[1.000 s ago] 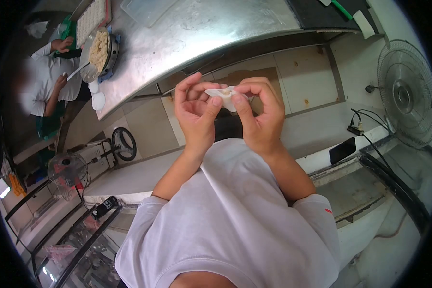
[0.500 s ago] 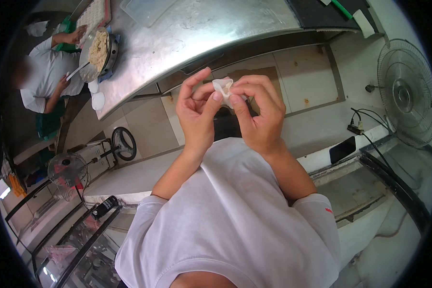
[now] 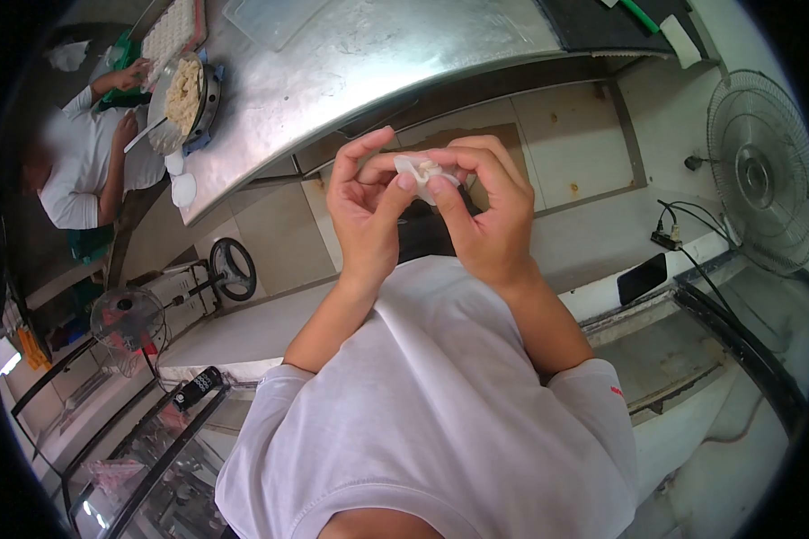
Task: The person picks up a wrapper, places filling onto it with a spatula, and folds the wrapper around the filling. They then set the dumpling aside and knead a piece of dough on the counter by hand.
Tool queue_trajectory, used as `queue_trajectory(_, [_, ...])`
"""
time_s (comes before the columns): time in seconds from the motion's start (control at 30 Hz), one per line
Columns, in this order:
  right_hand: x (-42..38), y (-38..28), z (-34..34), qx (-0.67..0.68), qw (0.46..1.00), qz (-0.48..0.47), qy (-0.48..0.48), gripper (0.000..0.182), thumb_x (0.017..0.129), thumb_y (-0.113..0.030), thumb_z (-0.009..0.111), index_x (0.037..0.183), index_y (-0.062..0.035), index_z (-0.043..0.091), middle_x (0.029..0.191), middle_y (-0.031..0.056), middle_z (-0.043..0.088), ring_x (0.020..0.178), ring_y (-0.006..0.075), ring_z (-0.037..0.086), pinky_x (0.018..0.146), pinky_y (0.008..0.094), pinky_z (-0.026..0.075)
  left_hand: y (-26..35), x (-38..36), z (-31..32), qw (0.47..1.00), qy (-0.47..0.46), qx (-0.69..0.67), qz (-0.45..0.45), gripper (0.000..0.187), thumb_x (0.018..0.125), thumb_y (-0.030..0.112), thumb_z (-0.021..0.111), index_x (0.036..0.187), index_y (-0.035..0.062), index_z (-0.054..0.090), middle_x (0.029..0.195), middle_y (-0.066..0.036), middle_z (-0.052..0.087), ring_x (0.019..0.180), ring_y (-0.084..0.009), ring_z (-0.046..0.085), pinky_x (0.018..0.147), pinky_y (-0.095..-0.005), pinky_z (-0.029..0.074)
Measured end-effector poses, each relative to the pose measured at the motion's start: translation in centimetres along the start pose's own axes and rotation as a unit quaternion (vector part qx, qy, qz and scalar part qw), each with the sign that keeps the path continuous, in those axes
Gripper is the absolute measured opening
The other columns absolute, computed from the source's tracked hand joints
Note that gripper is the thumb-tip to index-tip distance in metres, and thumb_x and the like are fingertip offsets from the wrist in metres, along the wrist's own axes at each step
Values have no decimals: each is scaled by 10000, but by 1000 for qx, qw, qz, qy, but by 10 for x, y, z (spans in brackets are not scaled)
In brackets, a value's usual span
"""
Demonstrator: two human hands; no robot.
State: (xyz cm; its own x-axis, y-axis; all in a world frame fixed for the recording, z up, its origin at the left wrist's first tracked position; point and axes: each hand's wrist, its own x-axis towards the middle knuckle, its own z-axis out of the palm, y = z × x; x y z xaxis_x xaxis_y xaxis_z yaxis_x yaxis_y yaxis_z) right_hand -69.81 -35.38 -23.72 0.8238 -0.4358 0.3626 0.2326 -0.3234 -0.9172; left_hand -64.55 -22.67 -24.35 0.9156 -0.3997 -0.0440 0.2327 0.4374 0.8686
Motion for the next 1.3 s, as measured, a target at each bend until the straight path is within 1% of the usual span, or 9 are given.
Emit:
queue_trajectory(0.17, [-1,1,2,-55,998,-20,-6,122,854,-49,700,961,-8,658,922,106,623,768,183,576,686,297,485,-1,2,2,1000,-10,-5,9,448,879,-41,661,1274,-26,449,1102,-172,655,999,-183,656,867,-288,532])
queue_trajectory(0.33, [-5,0,9,-85,995,-42,13,109,851,-54,707,941,-20,656,928,108,627,783,222,596,681,320,490,1,6,9,997,74,4,-25,400,841,-106,632,1194,-28,461,990,-124,630,990,-207,664,806,-278,567])
queue_trajectory(0.47, [-10,4,10,-145,986,-74,16,138,842,-51,708,965,-35,649,927,106,626,794,258,603,683,333,493,0,10,5,998,64,-3,-24,396,831,-130,607,1184,-31,456,964,-119,621,1003,-222,668,801,-287,577])
queue_trajectory(0.6, [-10,3,11,-154,984,-88,21,155,834,-43,704,974,-30,638,932,108,621,786,247,598,688,327,493,0,10,6,998,60,-4,-24,409,835,-131,601,1201,-26,450,994,-131,634,1032,-232,667,841,-304,567])
queue_trajectory(0.67, [-7,0,9,-108,993,-42,38,131,842,-45,695,954,-17,633,939,113,616,770,231,591,685,315,490,1,9,8,998,53,-9,-27,418,839,-122,615,1210,-24,449,1012,-138,639,1042,-233,665,863,-309,561])
queue_trajectory(0.83, [-3,10,1,-65,997,-31,40,101,861,-47,678,936,-2,628,951,118,614,760,204,585,679,300,487,-7,3,4,999,-4,14,38,478,874,-58,674,1287,-36,435,1089,-178,662,1076,-231,656,918,-312,532])
queue_trajectory(0.93, [-3,6,2,-55,998,-26,24,90,871,-49,674,931,0,628,952,117,615,762,195,586,678,296,488,-11,0,2,997,13,59,53,461,888,-55,663,1297,-46,451,1115,-197,674,1090,-231,652,932,-318,525])
queue_trajectory(1.2, [-2,5,4,-55,997,-49,16,93,874,-45,674,946,0,635,935,113,628,759,187,582,681,292,488,-5,1,1,996,-9,78,37,416,917,-29,640,1297,-51,474,1148,-207,676,1107,-217,646,946,-319,515])
queue_trajectory(1.3, [-2,2,4,16,999,16,46,105,866,-44,685,953,-2,644,926,107,640,760,180,583,682,289,488,-6,1,-1,994,-28,93,48,431,916,-26,642,1307,-44,463,1177,-212,664,1097,-218,650,941,-322,517])
